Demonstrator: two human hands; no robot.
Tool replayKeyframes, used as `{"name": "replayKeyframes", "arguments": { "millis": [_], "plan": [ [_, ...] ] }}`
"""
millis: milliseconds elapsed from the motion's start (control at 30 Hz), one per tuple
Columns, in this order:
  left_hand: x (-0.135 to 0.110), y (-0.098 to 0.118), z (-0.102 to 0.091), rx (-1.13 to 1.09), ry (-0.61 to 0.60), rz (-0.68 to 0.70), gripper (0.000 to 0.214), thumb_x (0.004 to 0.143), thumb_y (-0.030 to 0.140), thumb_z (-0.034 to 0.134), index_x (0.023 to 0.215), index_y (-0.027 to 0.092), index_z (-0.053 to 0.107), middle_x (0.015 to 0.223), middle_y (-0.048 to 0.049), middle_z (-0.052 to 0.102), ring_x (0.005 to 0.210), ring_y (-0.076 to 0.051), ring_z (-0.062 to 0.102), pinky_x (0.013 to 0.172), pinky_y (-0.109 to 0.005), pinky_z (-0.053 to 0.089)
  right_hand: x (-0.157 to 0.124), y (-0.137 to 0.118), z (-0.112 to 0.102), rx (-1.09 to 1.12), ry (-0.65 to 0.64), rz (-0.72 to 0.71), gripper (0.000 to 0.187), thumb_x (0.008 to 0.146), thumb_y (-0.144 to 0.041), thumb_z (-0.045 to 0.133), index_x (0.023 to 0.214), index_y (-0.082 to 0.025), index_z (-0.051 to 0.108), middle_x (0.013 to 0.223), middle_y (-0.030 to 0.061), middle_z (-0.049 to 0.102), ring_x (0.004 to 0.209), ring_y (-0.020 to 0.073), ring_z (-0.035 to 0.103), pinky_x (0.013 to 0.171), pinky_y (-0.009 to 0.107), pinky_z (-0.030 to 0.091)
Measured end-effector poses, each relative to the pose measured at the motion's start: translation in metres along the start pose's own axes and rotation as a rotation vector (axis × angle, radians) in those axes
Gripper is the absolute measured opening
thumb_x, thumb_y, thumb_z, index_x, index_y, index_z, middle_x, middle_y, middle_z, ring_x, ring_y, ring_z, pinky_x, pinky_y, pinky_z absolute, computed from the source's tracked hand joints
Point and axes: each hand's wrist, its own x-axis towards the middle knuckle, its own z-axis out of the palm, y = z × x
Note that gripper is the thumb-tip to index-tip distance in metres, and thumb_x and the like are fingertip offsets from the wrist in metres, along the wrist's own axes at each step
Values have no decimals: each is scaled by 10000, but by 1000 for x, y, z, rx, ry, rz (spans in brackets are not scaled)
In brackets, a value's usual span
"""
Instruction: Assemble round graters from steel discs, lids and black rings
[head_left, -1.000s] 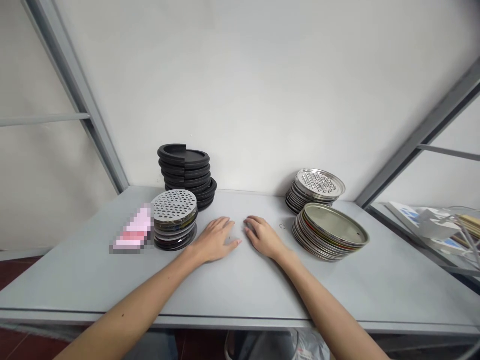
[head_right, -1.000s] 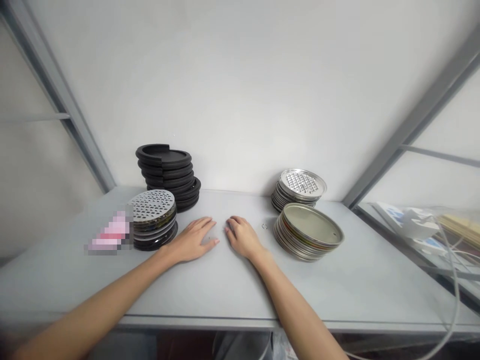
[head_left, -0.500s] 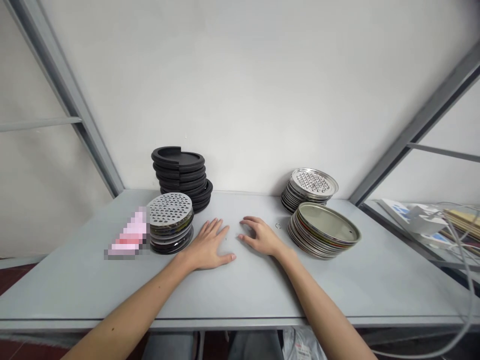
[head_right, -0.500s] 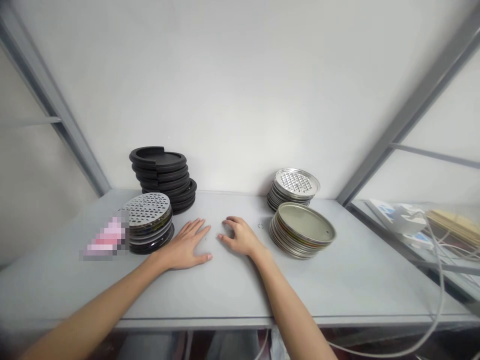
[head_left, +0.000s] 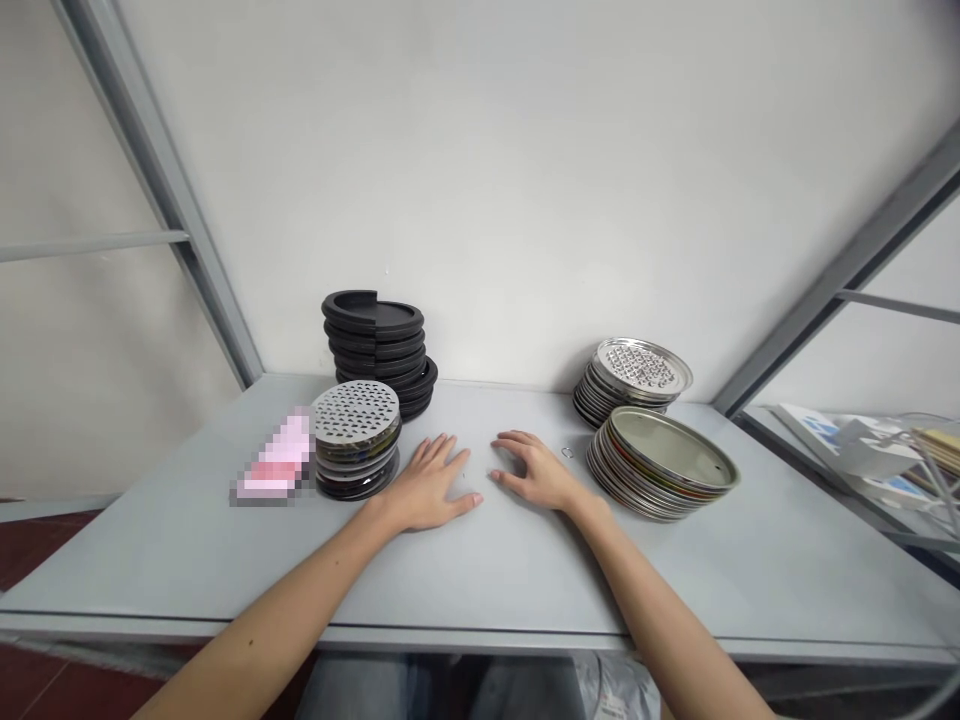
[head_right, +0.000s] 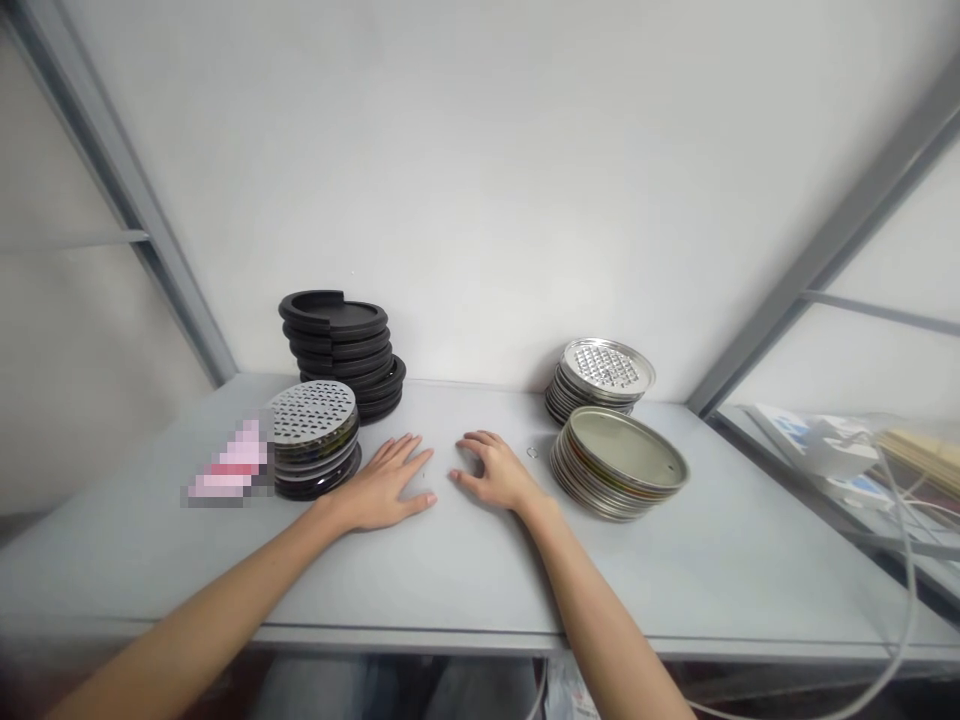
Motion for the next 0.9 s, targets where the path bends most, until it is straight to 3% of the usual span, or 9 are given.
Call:
{"name": "replayKeyframes", "arguments": {
  "millis": [367, 667, 900],
  "plan": [
    [0, 0, -2, 70, -27, -12, 728, 897, 664, 272, 1450, 190, 282, 1552, -112, 176, 1433, -276, 105, 1147, -417, 88, 0, 7, 3, 6, -22, 6, 536, 810, -485, 582, 1238, -162, 583, 1311, 152, 539, 1223, 289, 492, 1045, 444, 380],
    [-1, 2, -5, 57, -57, -33, 718, 911, 648, 266, 1456, 179, 277, 1552, -134, 162, 1433, -279, 98, 1146, -413, 86, -2, 8, 2, 33, -51, 16, 550, 827, -516, 553, 1247, -162, 576, 1338, 155, 522, 1262, 284, 464, 1067, 448, 360],
    [0, 0, -4, 54, -33, -21, 694, 919, 640, 253, 1448, 193, 293, 1551, -115, 177, 1432, -269, 114, 1145, -406, 86, -1, 4, -2, -6, 53, 87, 443, 852, -428, 534, 1179, -141, 612, 1314, 166, 534, 1225, 282, 490, 1045, 442, 375]
  ]
}}
